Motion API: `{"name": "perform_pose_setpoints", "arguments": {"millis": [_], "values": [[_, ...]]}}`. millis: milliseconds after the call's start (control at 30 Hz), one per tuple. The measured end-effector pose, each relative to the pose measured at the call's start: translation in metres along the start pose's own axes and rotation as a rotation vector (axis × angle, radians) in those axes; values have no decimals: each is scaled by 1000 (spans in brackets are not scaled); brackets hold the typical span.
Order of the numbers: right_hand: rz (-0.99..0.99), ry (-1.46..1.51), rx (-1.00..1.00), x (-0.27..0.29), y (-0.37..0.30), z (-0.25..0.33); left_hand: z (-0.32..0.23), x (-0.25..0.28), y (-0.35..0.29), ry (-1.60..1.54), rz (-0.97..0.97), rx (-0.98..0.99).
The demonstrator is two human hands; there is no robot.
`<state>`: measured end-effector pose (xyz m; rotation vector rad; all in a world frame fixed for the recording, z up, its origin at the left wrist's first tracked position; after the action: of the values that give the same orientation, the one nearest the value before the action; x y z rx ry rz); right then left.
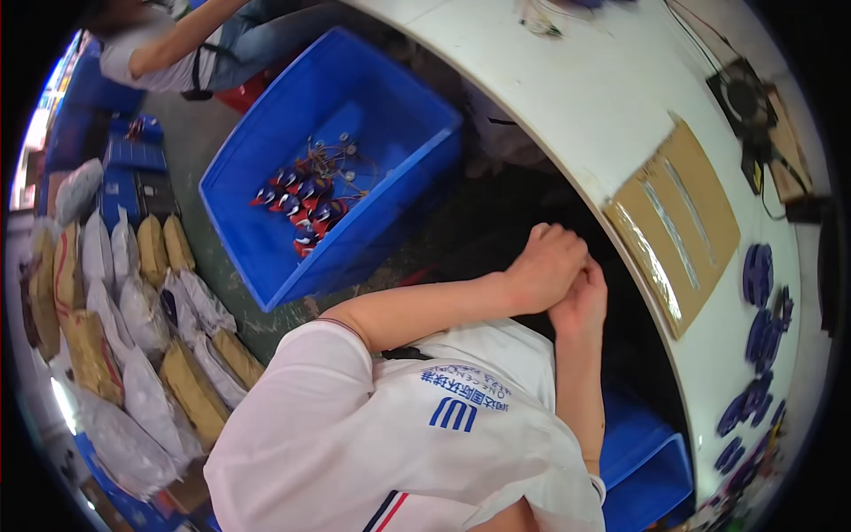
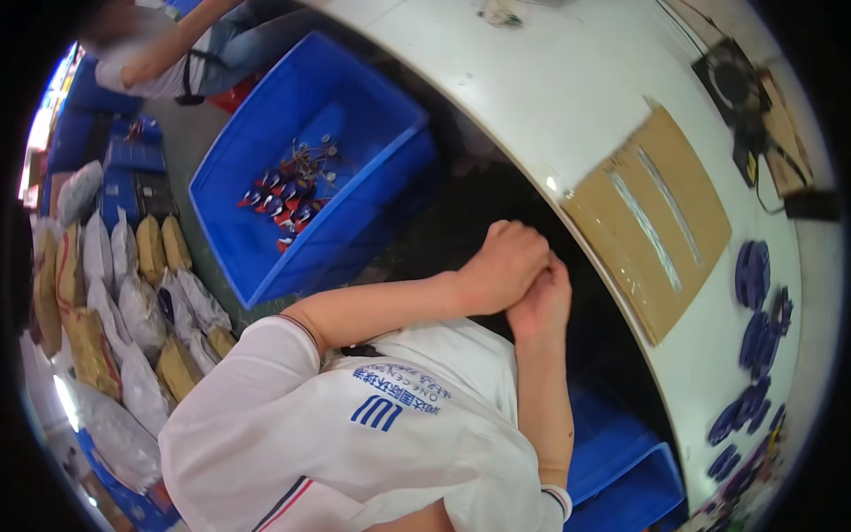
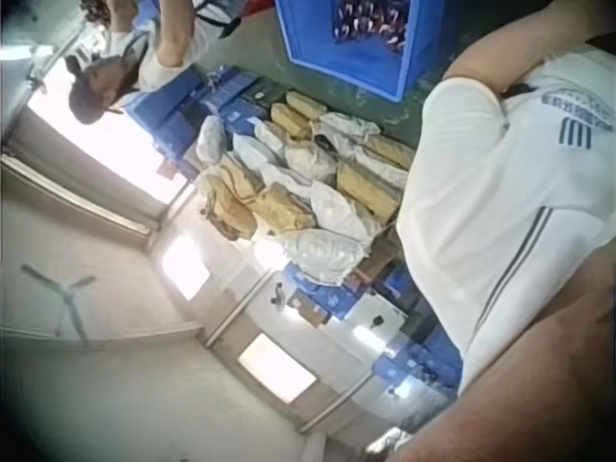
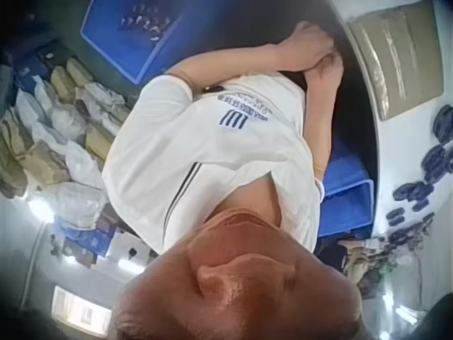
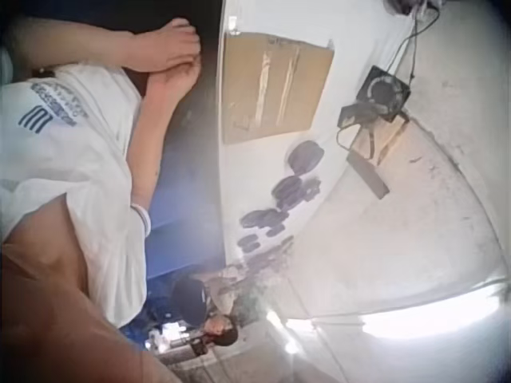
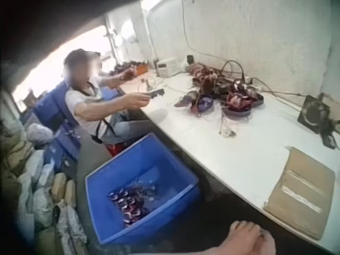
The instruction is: Soldering wires onto purple circular electronic components at a workbench.
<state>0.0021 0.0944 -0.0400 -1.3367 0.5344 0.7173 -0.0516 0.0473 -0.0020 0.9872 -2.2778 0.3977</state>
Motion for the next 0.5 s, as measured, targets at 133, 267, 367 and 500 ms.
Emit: {"name": "perform_pose_setpoints", "arguments": {"millis": [133, 267, 367, 500], "values": [[-33, 60, 64, 26, 17, 5, -19, 2, -24, 411, -278, -502], [-72, -74, 82, 37, 18, 6, -23, 8, -37, 464, -261, -487], [-46, -102, 101, 30, 11, 1, -18, 23, -35, 401, -206, -420], [87, -77, 104, 6, 3, -13, -1, 39, -17, 183, -67, -206]]}}
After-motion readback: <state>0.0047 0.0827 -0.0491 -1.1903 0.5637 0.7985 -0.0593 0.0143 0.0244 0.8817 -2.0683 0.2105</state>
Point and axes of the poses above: each hand's wrist, its own y-axis towards the middle knuckle, its own x-axis out of the back of the hand, z = x × y, the point moved 7 cm from there along y, towards the middle knuckle, and after that the axes turned 6 degrees about y, right-handed, at the moved point
